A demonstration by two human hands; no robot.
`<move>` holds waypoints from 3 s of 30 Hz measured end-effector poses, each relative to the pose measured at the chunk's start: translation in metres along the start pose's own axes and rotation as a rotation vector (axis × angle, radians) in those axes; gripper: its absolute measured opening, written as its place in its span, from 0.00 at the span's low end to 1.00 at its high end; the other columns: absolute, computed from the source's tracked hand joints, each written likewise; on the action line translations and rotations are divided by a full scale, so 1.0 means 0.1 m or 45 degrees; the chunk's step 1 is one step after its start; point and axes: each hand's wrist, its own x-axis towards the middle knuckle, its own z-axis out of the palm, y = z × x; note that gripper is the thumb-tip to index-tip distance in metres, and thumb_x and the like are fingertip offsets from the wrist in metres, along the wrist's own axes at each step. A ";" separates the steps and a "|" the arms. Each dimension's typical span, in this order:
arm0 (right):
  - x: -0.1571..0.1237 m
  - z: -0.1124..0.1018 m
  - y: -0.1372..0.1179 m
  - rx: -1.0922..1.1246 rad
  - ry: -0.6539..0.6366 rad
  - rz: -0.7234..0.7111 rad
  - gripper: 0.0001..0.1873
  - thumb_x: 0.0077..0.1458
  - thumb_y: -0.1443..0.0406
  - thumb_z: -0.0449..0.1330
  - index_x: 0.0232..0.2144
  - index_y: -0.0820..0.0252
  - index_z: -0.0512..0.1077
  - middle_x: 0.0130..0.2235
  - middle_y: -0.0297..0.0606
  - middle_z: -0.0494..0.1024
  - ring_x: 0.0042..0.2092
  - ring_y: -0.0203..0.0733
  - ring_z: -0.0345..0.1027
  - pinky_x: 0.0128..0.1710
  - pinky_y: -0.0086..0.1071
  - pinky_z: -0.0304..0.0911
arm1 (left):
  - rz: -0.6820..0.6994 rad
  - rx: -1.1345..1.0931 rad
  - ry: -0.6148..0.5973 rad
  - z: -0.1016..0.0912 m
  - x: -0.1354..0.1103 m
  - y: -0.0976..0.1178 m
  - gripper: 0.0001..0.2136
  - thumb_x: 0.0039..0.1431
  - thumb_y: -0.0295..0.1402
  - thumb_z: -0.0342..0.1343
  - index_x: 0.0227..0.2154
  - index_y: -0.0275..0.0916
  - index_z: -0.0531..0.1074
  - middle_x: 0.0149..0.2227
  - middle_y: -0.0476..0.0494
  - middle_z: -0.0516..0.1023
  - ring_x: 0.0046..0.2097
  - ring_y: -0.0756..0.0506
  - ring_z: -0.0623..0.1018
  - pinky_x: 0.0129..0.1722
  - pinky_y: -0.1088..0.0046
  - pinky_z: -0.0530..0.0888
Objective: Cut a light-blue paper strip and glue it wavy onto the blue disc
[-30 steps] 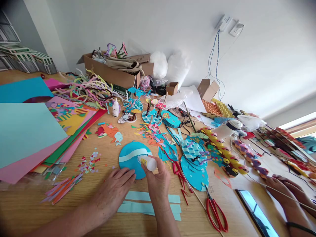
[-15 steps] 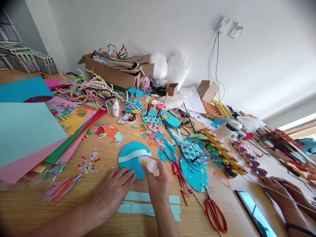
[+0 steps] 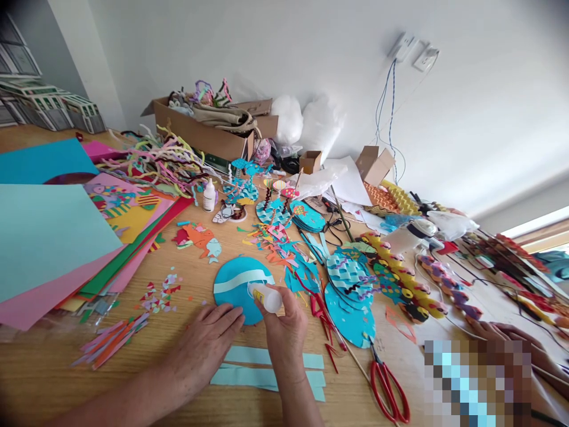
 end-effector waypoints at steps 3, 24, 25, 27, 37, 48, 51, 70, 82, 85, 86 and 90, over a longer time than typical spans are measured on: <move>0.00 0.00 -0.01 0.000 -0.016 0.006 0.12 0.41 0.57 0.64 0.30 0.57 0.73 0.29 0.34 0.78 0.30 0.41 0.69 0.30 0.31 0.65 | -0.001 0.002 0.013 0.00 0.00 0.00 0.16 0.60 0.23 0.42 0.50 0.35 0.65 0.52 0.40 0.71 0.52 0.42 0.67 0.47 0.62 0.64; -0.04 0.02 0.02 0.077 -0.067 0.077 0.15 0.41 0.58 0.64 0.33 0.57 0.72 0.34 0.37 0.77 0.35 0.43 0.69 0.34 0.33 0.65 | -0.004 0.003 0.027 0.04 0.01 0.00 0.16 0.60 0.24 0.43 0.50 0.36 0.66 0.52 0.41 0.70 0.53 0.41 0.66 0.49 0.61 0.63; -0.04 0.01 0.02 0.087 -0.069 0.088 0.15 0.41 0.58 0.64 0.33 0.58 0.72 0.34 0.37 0.77 0.35 0.43 0.69 0.34 0.33 0.65 | -0.003 0.003 0.028 0.05 0.01 -0.01 0.16 0.60 0.24 0.43 0.50 0.37 0.66 0.52 0.42 0.70 0.53 0.41 0.66 0.49 0.61 0.63; -0.05 -0.02 0.00 0.112 -0.055 0.110 0.16 0.42 0.57 0.64 0.34 0.58 0.71 0.34 0.37 0.77 0.35 0.43 0.69 0.34 0.33 0.65 | -0.001 0.006 0.018 0.06 0.01 -0.01 0.16 0.60 0.24 0.43 0.49 0.37 0.66 0.53 0.42 0.70 0.53 0.41 0.66 0.49 0.61 0.62; -0.01 0.00 0.00 -0.019 0.009 -0.001 0.14 0.42 0.58 0.63 0.32 0.57 0.72 0.33 0.35 0.77 0.34 0.42 0.69 0.33 0.32 0.63 | -0.001 -0.022 -0.045 0.02 0.00 0.00 0.17 0.59 0.22 0.43 0.51 0.36 0.65 0.54 0.41 0.68 0.54 0.41 0.65 0.50 0.60 0.62; -0.03 0.01 0.00 -0.085 0.008 -0.115 0.11 0.43 0.58 0.63 0.30 0.58 0.72 0.30 0.34 0.77 0.30 0.39 0.69 0.30 0.29 0.63 | -0.007 -0.037 -0.038 0.04 0.00 -0.01 0.17 0.60 0.23 0.43 0.50 0.36 0.65 0.54 0.41 0.68 0.53 0.41 0.66 0.50 0.59 0.62; -0.03 0.01 -0.02 -0.078 0.011 -0.122 0.11 0.43 0.58 0.63 0.29 0.57 0.72 0.30 0.34 0.77 0.30 0.39 0.69 0.29 0.29 0.63 | -0.011 -0.027 -0.028 0.03 0.00 0.00 0.17 0.60 0.23 0.42 0.50 0.36 0.65 0.54 0.41 0.68 0.53 0.41 0.65 0.50 0.60 0.62; -0.03 0.03 0.04 -0.018 -0.006 -0.030 0.14 0.42 0.58 0.63 0.32 0.57 0.73 0.32 0.35 0.77 0.33 0.42 0.69 0.33 0.32 0.65 | -0.005 -0.036 -0.026 -0.02 0.01 0.01 0.16 0.60 0.23 0.42 0.49 0.35 0.66 0.53 0.41 0.69 0.52 0.41 0.66 0.48 0.60 0.63; -0.09 -0.04 0.04 0.415 0.027 0.260 0.17 0.37 0.60 0.67 0.32 0.59 0.72 0.33 0.37 0.78 0.35 0.44 0.70 0.33 0.35 0.66 | -0.002 -0.045 -0.026 0.00 -0.01 0.00 0.16 0.61 0.24 0.42 0.50 0.37 0.65 0.54 0.43 0.69 0.53 0.41 0.66 0.50 0.60 0.62; -0.10 -0.08 0.07 0.683 0.140 0.361 0.18 0.34 0.63 0.69 0.31 0.59 0.71 0.33 0.34 0.77 0.36 0.42 0.71 0.36 0.36 0.67 | 0.000 -0.031 -0.031 0.00 -0.01 -0.01 0.16 0.61 0.24 0.42 0.51 0.37 0.65 0.54 0.43 0.68 0.53 0.41 0.65 0.50 0.61 0.61; -0.11 -0.10 0.08 0.763 0.185 0.393 0.18 0.34 0.64 0.69 0.31 0.58 0.70 0.33 0.33 0.77 0.35 0.41 0.71 0.37 0.35 0.66 | 0.000 -0.029 -0.030 0.00 -0.01 -0.01 0.17 0.61 0.24 0.42 0.51 0.37 0.65 0.54 0.43 0.68 0.53 0.41 0.65 0.50 0.61 0.61; -0.12 -0.18 0.12 1.035 0.262 0.554 0.18 0.35 0.65 0.69 0.32 0.57 0.70 0.33 0.29 0.77 0.35 0.36 0.70 0.38 0.31 0.66 | -0.010 -0.013 -0.036 0.00 -0.01 0.00 0.17 0.60 0.23 0.44 0.51 0.38 0.64 0.54 0.42 0.68 0.53 0.42 0.66 0.49 0.61 0.62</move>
